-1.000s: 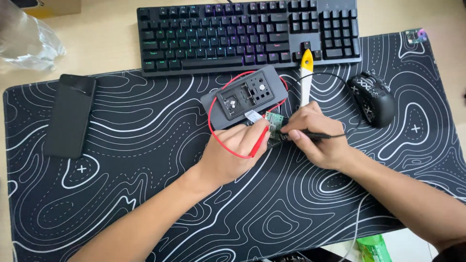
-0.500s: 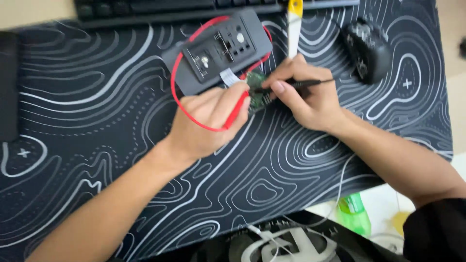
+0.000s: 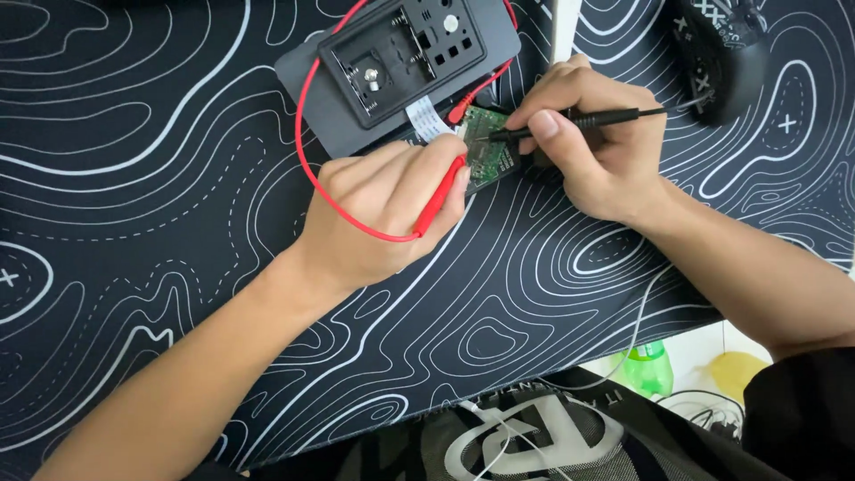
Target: Testing a circuit board with a multimeter to diagnose issues.
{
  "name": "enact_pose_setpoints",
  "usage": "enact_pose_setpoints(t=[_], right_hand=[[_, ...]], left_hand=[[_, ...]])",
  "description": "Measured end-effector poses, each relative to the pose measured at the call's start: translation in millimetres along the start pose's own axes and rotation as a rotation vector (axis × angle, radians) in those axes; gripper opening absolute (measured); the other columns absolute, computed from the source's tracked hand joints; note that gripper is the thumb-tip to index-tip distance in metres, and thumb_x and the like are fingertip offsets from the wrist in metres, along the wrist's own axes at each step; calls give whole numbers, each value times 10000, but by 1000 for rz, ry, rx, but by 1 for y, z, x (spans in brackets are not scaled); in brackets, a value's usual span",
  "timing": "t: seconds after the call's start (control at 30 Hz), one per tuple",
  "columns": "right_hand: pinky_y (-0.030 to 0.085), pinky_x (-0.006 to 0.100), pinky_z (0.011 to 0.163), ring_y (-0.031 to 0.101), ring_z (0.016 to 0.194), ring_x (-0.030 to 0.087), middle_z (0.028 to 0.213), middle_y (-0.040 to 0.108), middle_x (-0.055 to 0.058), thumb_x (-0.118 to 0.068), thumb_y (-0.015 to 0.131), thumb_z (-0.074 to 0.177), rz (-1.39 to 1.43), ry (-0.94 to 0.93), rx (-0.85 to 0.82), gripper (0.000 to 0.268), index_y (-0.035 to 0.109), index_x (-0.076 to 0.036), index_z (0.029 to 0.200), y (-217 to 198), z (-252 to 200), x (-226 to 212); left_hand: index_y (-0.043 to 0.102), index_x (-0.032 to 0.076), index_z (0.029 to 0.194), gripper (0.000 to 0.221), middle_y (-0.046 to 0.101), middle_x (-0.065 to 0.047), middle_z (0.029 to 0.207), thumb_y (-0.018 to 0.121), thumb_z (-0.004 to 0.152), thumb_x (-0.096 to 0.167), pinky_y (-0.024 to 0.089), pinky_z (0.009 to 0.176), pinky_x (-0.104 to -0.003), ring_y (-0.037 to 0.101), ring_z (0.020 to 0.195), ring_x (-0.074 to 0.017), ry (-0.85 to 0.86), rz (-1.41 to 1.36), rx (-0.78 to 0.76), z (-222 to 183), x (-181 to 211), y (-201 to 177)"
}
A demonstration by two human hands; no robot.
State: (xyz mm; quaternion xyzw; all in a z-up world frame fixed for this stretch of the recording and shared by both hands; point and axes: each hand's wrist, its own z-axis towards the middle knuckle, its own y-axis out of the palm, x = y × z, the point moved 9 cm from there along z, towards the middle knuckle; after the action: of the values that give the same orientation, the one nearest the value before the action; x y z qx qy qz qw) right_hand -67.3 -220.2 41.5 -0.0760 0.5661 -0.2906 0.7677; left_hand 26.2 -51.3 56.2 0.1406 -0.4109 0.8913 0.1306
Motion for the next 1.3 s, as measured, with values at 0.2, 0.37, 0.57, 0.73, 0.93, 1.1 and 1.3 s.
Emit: enact_pose_setpoints(t=[0.2,0.37,0.57,0.73,0.93,1.1,1.3], right_hand=[[531,416,825,651,742,282,822,652,204,-121,508,1284,63,36,53,351,664,133,1099,-9,2,9],[511,371,764,641,651,248,751,636,181,-122,488,1297,48,65,45,355,647,134,1109,-9,3,8],[540,356,713,692,686,273,796,679,211,-136,492,1300,24,41,44,357,654,150,1161,-10,2,4],[602,348,630,743,671,311,850,723,284,-121,466,1291,4,-82,3,373,611,217,1228,-10,4,-9],[489,418,822,600,798,331,936,716,183,-90,662,1207,-174,-247,-72,262,731,162,1209,-7,0,-24],[530,372,714,683,689,299,805,704,221,-12,500,1227,-37,-197,-97,319,720,196,1127,-1,-1,-21],[561,367,771,694,741,281,823,698,190,-36,469,1251,-42,-156,-116,328,717,159,1162,2,0,-21]], left_hand=[[738,6,1145,77,657,0,807,733,1187,70,455,599,-262,598,664,-139,-4,-15,3,1,0,-1],[719,-12,1165,52,638,-28,817,737,1188,31,470,608,-290,593,677,-161,-14,-41,0,0,1,0],[714,-46,1232,51,699,-96,936,711,1209,0,583,684,-333,669,748,-215,-8,-82,-3,3,3,-5],[708,-60,1248,70,748,-132,1050,706,1211,0,642,784,-369,741,857,-255,1,-82,3,3,5,-6],[699,-81,1268,104,745,-144,1033,722,1215,5,655,789,-371,742,851,-266,7,-89,5,3,4,-6],[696,-62,1243,77,711,-117,983,698,1227,13,619,750,-354,698,811,-240,6,-87,-15,4,4,-6],[719,-37,1245,71,644,-78,903,737,1224,28,554,677,-338,617,731,-208,10,-36,-17,2,5,-4]])
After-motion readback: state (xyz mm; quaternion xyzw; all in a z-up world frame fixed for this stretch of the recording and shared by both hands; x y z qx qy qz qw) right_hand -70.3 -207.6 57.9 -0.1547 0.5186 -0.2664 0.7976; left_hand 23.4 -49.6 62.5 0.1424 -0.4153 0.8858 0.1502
